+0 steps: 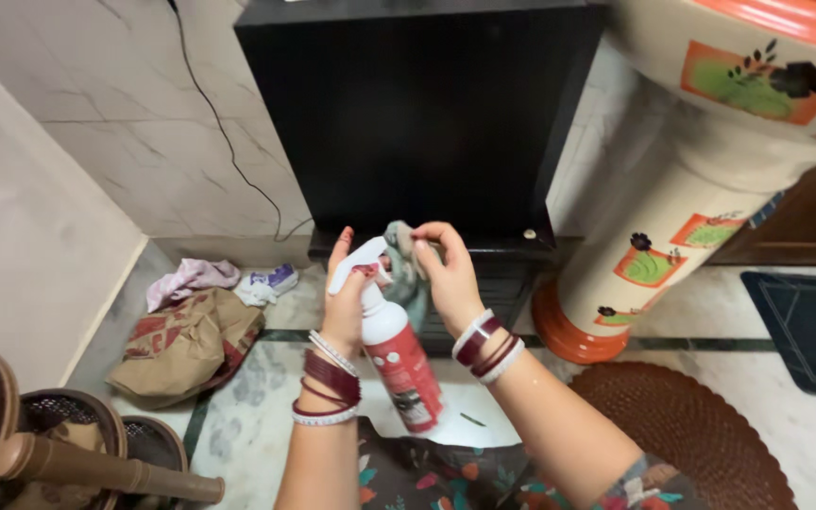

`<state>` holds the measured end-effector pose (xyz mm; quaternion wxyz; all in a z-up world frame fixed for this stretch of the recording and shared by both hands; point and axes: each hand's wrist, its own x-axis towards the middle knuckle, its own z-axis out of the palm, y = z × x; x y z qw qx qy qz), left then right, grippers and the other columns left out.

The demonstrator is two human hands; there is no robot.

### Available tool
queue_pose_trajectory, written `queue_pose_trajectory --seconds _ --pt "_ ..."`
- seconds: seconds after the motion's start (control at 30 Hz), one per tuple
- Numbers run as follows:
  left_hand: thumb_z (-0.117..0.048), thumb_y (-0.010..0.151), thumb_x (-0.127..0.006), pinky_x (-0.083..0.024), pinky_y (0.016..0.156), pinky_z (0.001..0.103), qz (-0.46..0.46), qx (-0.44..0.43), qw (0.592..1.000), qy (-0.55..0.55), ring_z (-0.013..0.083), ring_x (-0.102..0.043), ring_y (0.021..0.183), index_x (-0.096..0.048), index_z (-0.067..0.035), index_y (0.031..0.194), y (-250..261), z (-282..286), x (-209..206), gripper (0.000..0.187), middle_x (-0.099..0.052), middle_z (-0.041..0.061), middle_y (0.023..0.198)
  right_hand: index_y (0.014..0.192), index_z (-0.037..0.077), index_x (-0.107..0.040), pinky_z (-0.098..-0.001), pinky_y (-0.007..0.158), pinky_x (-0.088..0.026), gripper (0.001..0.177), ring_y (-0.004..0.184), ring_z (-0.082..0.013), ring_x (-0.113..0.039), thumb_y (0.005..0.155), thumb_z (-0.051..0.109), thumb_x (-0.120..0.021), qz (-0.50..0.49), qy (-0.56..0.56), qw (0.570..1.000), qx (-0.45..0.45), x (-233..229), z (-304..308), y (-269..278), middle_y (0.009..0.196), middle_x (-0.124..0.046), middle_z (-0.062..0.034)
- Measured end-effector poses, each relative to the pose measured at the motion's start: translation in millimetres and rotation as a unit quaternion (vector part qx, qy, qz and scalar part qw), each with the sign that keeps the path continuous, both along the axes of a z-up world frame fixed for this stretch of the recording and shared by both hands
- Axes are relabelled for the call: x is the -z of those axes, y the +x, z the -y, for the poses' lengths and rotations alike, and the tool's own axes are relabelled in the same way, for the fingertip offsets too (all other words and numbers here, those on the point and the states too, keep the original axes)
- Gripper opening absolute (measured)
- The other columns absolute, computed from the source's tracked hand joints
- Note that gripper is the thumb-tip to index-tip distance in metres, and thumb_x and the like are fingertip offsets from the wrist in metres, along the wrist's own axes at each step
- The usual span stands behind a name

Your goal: The person cleans the exterior of a black bathroom cabinet using a spray bottle and a cloth. They repeatedly spray the surface and wipe it down, focusing on the front and side panels of the cabinet next to a pedestal sink.

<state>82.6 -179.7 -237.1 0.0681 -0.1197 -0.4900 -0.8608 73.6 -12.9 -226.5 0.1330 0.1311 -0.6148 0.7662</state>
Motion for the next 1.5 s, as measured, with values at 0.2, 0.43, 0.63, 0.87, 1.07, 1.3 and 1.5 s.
queue_pose_trajectory --seconds 0.2,0.43,0.63,0.87,1.07,1.3,1.5 --pt "-0.010 0.093 -0.043 -0.056 0.084 0.033 0.022 0.057 0.997 0.054 0.0212 -0.066 0.095 -0.019 -0.011 0.165 18 0 -26 0.075 -0.069 0.018 0.117 0.134 0.002 -0.063 -0.0377 0.104 -0.043 0.052 0.122 -0.0323 -0.058 0.083 0.010 -0.075 -0.297 0.356 0.882 0.090 -60 -14 46 0.135 -0.063 -0.0184" --pt "-0.007 0.092 -0.045 -0.051 0.102 0.036 -0.118 0.031 0.992 -0.037 0.0300 -0.068 0.117 -0.010 -0.007 0.167 27 7 -66 0.082 -0.067 0.027 0.126 0.124 0.005 -0.066 -0.0323 0.095 -0.058 0.028 0.111 -0.0252 -0.071 0.097 0.000 -0.067 -0.243 0.164 0.924 0.245 -115 -58 18 0.127 -0.066 -0.0125" --pt "-0.007 0.092 -0.044 -0.057 0.093 0.040 -0.132 -0.057 0.990 -0.003 0.0312 -0.070 0.104 -0.016 -0.003 0.162 23 31 -98 0.076 -0.066 0.029 0.120 0.146 0.004 -0.062 -0.0467 0.116 -0.044 0.051 0.132 -0.0374 -0.058 0.097 -0.009 -0.065 -0.396 0.322 0.694 0.507 -188 -98 -36 0.146 -0.063 -0.0163" --pt "-0.007 0.089 -0.044 -0.057 0.084 0.037 -0.167 -0.114 0.978 -0.042 0.0293 -0.071 0.093 -0.018 -0.003 0.163 21 36 -118 0.078 -0.067 0.025 0.114 0.135 0.009 -0.067 -0.0424 0.105 -0.051 0.045 0.117 -0.0319 -0.064 0.093 -0.006 -0.067 -0.476 0.366 0.703 0.381 -190 -16 -65 0.131 -0.068 -0.0117" --pt "-0.006 0.089 -0.056 -0.050 0.104 0.034 -0.256 -0.230 0.918 -0.199 0.0258 -0.059 0.124 -0.024 -0.001 0.166 -5 33 -129 0.084 -0.045 0.022 0.149 0.123 0.011 -0.073 -0.0399 0.101 -0.051 0.040 0.114 -0.0302 -0.063 0.085 -0.003 -0.069 -0.483 0.337 0.758 0.278 -209 13 -37 0.126 -0.069 -0.0105" --pt "-0.006 0.080 -0.058 -0.028 0.121 0.047 -0.234 -0.288 0.875 -0.310 0.0358 -0.024 0.156 -0.013 -0.002 0.165 -11 37 -200 0.096 -0.019 0.020 0.172 0.119 0.007 -0.074 -0.0427 0.100 -0.046 0.032 0.114 -0.0308 -0.064 0.090 -0.003 -0.065 -0.287 0.420 0.719 0.474 -281 -93 -30 0.122 -0.070 -0.0112" --pt "-0.018 0.086 -0.059 -0.017 0.131 0.047 -0.153 -0.194 0.945 -0.213 0.0360 -0.011 0.167 0.000 -0.001 0.167 -4 46 -236 0.101 -0.012 0.024 0.177 0.119 0.007 -0.074 -0.0375 0.092 -0.053 0.029 0.106 -0.0277 -0.069 0.095 -0.002 -0.060 -0.190 0.478 0.789 0.335 -294 -117 -43 0.117 -0.071 -0.0115"
